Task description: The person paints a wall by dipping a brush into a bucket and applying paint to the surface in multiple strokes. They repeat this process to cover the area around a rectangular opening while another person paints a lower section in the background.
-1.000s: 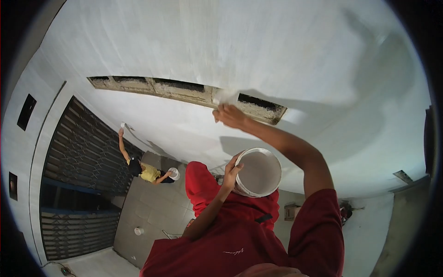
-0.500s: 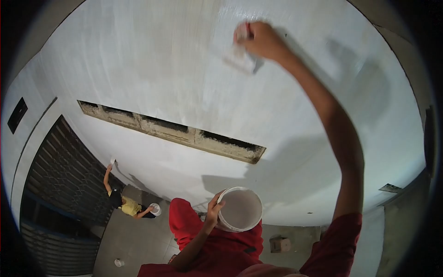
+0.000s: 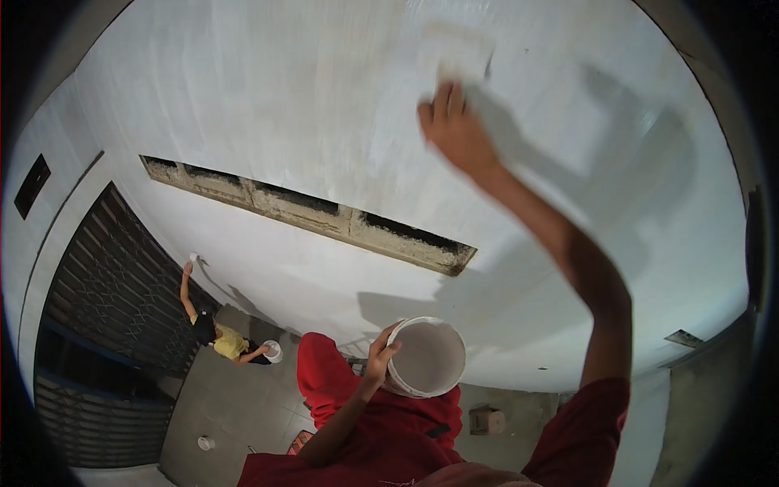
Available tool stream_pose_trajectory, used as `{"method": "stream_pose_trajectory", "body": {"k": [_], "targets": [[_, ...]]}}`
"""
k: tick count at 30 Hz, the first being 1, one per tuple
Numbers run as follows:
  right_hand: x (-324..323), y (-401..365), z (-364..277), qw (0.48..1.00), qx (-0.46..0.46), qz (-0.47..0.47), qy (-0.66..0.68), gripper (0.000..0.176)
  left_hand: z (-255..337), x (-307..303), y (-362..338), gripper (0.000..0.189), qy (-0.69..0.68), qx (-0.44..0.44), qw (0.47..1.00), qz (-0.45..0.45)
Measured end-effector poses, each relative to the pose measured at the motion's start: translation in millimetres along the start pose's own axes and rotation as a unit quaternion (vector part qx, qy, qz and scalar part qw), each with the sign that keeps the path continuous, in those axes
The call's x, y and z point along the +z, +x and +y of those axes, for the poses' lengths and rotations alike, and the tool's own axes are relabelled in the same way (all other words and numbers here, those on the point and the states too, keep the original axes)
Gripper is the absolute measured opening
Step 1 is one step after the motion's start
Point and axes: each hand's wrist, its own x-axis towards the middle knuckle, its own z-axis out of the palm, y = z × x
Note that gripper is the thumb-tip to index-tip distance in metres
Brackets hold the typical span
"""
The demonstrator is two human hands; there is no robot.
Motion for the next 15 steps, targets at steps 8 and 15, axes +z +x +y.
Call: {"method": "stream_pose_trajectory", "body": {"k": [8,15], "targets": [[-40.4,-142.9,-167.2,0.919,-0.1,-0.107,0.365,0.035,-5.0,-1.2,-2.1,0.042,0.0,-0.004,1.0,-0.008],[-61.1,-5.9,-53.1,0.876,0.108,-0.073,0.465,0.012,-3.8,0.0,0.0,0.043,0.012,-0.008,1.0,-0.005]]}}
